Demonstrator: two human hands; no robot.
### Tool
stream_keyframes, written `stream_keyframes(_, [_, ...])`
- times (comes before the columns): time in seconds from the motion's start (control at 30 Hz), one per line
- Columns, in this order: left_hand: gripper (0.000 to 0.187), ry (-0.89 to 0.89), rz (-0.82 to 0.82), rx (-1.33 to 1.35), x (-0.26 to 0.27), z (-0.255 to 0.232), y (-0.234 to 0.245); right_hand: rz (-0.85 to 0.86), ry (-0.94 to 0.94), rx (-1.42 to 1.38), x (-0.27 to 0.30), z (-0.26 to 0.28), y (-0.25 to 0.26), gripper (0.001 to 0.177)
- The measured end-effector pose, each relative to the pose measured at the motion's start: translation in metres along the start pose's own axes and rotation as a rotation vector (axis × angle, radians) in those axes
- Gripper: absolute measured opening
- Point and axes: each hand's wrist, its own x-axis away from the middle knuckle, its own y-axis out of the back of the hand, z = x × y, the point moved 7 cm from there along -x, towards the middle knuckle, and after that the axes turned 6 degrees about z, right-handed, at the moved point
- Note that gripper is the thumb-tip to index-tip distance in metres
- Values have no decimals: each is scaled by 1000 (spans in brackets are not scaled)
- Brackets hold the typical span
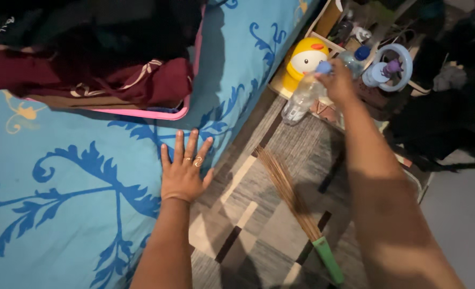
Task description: The person sweeps the floor using a broom and then moves a small bag from the floor to a shelf.
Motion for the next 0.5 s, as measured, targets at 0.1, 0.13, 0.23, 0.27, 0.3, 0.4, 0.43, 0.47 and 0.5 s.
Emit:
stream_keyframes(0.1, [89,-7,-9,8,0,1,1,-80,-64,19,-6,-26,21,44])
stream_keyframes(0.13, [89,-13,-15,9,0,0,1,-88,-131,-62,-7,-34,21,46])
stream_keyframes(0.23, [88,-13,8,2,0,2,-3,-217,-87,-19,-6,-33,27,46])
stream_keyframes(0.27, [88,-9,10,3,1,2,-3,-213,-86,-20,-7,-34,23,46])
stream_keyframes(0.3, [88,-11,0,0,1,2,-2,-256,-73,1,-6,-36,23,45])
stream_keyframes(0.4, [88,-10,-1,2,2,1,-1,-367,-80,63,3,-56,15,48])
stream_keyframes(0.43, [88,-4,6,5,1,1,-1,-436,-97,103,8,-66,12,50])
stream_keyframes(0.47, [88,-4,5,4,0,1,0,-437,-96,102,12,-72,6,50])
stream_keyframes(0.5, [88,-9,-3,9,0,1,1,-469,-42,-1,20,-77,2,50])
